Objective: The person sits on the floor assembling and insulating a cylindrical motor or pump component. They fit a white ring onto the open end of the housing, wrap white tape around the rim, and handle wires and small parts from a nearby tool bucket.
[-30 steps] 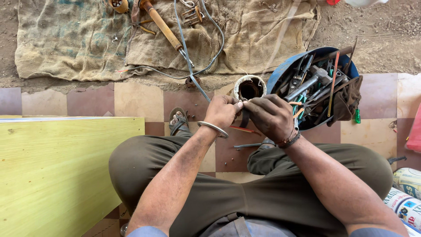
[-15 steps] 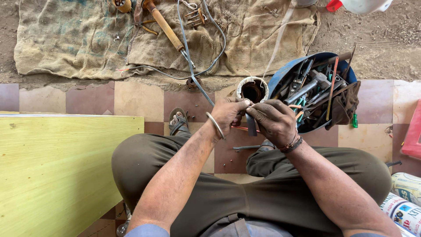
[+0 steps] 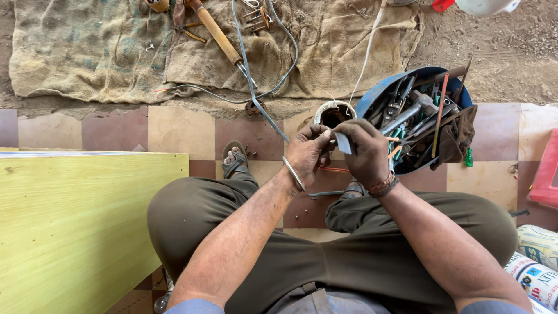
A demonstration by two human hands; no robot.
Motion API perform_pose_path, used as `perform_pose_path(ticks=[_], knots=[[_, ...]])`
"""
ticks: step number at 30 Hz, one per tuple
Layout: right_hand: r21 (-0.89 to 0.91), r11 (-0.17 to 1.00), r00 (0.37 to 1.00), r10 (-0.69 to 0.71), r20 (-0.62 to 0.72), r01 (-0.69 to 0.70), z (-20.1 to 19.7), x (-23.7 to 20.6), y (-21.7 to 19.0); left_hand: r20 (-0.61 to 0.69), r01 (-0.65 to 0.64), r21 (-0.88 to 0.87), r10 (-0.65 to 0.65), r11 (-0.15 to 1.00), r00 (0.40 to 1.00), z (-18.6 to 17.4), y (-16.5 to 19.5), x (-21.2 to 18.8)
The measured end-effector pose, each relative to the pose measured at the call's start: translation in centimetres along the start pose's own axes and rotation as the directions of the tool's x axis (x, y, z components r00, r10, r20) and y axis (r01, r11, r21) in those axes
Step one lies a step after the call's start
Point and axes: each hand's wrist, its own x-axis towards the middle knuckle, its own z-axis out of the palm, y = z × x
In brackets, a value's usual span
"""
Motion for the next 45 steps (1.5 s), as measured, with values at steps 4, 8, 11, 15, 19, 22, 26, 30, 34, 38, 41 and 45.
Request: perform_pose_path(ticks=[4,8,11,15,19,22,26,30,34,38,41,45], knots=[[0.079,0.975,0.978,0.209,-0.004,-0.208,0.6,0.9,0.5,-0.020,0.012,-0.082,-0.014,0.997,1.000,0.2,0.1,0.3],[0.185,0.904,0.922,0.366,0.128,-0.385,0.2,1.9,1.6,-0.019,-0.016,-0.102,0.014,0.995,1.000,0.4,-0.2,0.5],[0.235,0.803,0.835,0.506,0.218,-0.548,0.3,2.5,2.6,-0.017,-0.042,-0.084,0.041,0.996,0.999,0.3,-0.5,0.6],[0.177,0.782,0.796,0.553,0.244,-0.597,0.6,2.7,3.9,0.002,-0.093,-0.058,0.093,0.994,0.996,0.3,-0.9,0.4],[0.163,0.759,0.767,0.575,0.284,-0.630,0.4,2.8,4.8,-0.008,-0.164,0.074,0.165,0.984,0.986,0.8,-0.5,-0.3],[0.199,0.791,0.806,0.520,0.283,-0.579,0.2,3.0,5.1,0.083,-0.380,0.417,0.382,0.826,0.921,1.8,0.0,-1.2],[0.145,0.837,0.837,0.483,0.258,-0.527,-0.1,3.2,4.6,0.106,-0.406,0.786,0.545,0.466,0.832,3.1,0.6,-2.2],[0.246,0.746,0.771,0.516,0.374,-0.619,-0.6,3.7,3.5,0.272,-0.473,0.863,0.627,0.178,0.731,3.3,1.3,-3.0],[0.414,0.690,0.775,0.353,0.523,-0.594,-1.9,4.3,2.4,0.269,-0.436,0.888,0.598,0.150,0.755,3.2,1.8,-3.1],[0.214,0.919,0.875,0.214,0.433,-0.331,-2.1,3.7,1.2,0.299,-0.444,0.890,0.605,0.101,0.738,3.0,1.7,-3.5],[0.009,0.991,0.919,0.119,0.376,-0.132,-1.9,3.1,0.8,0.297,-0.450,0.887,0.616,0.105,0.729,2.9,1.4,-3.8],[-0.123,0.992,0.937,0.056,0.345,-0.014,-1.4,2.2,0.8,0.293,-0.433,0.896,0.605,0.097,0.740,2.4,1.2,-3.3]])
